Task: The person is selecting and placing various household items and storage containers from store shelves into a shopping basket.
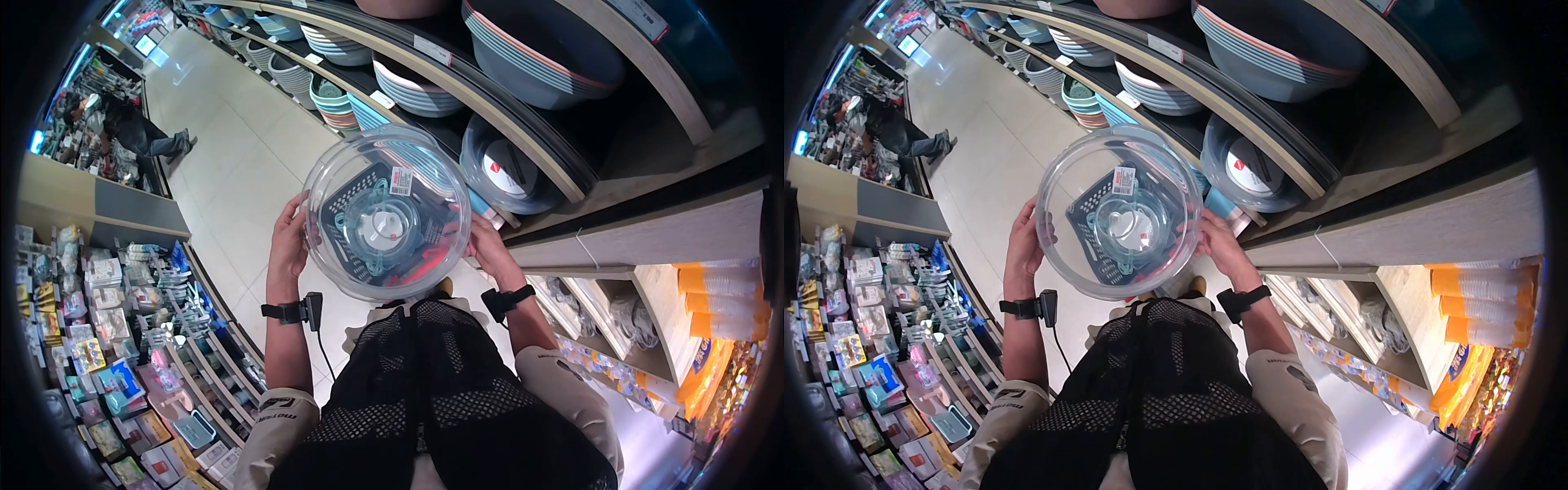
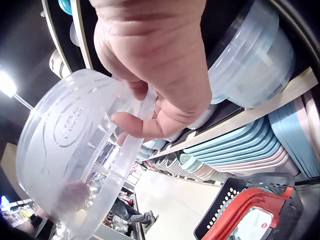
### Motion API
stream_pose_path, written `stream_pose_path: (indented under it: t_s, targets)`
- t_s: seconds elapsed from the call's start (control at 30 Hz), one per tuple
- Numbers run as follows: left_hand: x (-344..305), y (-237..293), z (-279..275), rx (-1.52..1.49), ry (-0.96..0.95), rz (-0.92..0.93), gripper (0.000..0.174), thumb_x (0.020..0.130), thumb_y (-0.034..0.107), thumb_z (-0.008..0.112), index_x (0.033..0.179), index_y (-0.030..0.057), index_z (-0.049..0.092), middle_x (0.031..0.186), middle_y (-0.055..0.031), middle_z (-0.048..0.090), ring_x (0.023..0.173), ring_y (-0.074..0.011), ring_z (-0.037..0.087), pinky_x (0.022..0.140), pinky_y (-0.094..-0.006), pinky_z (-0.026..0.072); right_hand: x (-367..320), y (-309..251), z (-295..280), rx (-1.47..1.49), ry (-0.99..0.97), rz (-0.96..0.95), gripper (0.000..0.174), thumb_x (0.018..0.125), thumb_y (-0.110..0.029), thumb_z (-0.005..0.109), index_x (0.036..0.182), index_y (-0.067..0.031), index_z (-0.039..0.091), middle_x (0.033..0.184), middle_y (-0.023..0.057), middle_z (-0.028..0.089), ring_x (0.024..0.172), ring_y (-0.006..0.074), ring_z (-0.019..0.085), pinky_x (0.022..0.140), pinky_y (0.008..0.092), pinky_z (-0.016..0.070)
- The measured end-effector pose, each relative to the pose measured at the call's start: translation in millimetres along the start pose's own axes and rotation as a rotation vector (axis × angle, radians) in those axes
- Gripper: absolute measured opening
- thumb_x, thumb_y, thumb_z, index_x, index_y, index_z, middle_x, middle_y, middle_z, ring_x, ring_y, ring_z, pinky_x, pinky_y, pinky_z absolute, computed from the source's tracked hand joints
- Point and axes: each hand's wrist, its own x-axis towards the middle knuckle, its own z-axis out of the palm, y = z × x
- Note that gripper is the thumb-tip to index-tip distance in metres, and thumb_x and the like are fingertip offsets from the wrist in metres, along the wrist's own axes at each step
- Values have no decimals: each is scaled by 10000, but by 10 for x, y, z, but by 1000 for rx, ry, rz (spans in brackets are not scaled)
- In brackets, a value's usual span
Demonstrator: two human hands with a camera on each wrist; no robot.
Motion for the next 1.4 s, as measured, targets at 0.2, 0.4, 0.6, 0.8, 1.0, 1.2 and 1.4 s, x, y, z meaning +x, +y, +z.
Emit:
stream_pose_path:
  t_s: [0.2, 0.4, 0.6, 0.8, 1.0, 1.2, 1.4]
  targets:
    - [-9, -36, -1, 22, 36, -13, 491, 1017, 66, 521, 1501, 123, 459, 888, -39, 625, 672, -115, 584, 580, -276, 522, 19, -4, -7, 43, 41, 5, 429, 1085, -185, 422, 1509, -125, 447, 1050, 69, 719, 734, 79, 653, 505, 203, 426]
    - [-126, 10, 103, 74, -13, 3, 508, 1041, 110, 506, 1539, 73, 409, 1226, -135, 672, 811, -190, 682, 724, -336, 590, -21, -12, 6, 217, 10, -93, 524, 1087, -172, 447, 1594, -147, 317, 1127, 62, 676, 830, 70, 661, 512, 199, 450]
    - [-200, -53, -47, 267, -157, 65, 523, 1068, 274, 515, 1530, 46, 422, 1293, -115, 648, 973, -166, 678, 842, -314, 565, 62, -7, 107, 317, 126, -72, 555, 1087, -222, 460, 1601, -109, 283, 1265, 97, 658, 935, 155, 691, 643, 291, 568]
    - [-282, -13, -229, 288, -209, 84, 539, 1047, 316, 554, 1502, 44, 455, 1108, -70, 662, 918, -150, 675, 812, -298, 559, -92, -174, 131, 66, 54, 3, 573, 1086, -378, 449, 1558, -70, 348, 1139, 165, 715, 830, 198, 715, 620, 265, 532]
    - [-301, -89, -351, 659, -95, 168, 415, 959, 158, 696, 1338, 14, 611, 745, 23, 566, 676, -76, 567, 642, -253, 482, -199, -435, 205, -517, -37, 7, 477, 1004, -290, 638, 1388, -26, 535, 802, 89, 739, 707, 128, 689, 579, 252, 493]
    - [-272, -160, -394, 844, 126, 327, 228, 933, 168, 743, 1082, -4, 754, 590, 89, 357, 554, -41, 340, 507, -239, 285, -131, -489, 264, -1135, 116, -179, 396, 949, -359, 699, 892, 33, 684, 599, 135, 618, 590, 214, 645, 541, 357, 457]
    - [-279, -156, -435, 857, 178, 371, 228, 921, 183, 764, 1073, 13, 768, 680, 58, 447, 631, -48, 403, 545, -233, 360, 45, -426, 354, -1232, 260, -388, 446, 935, -360, 691, 769, 52, 643, 621, 202, 590, 592, 361, 608, 589, 438, 458]
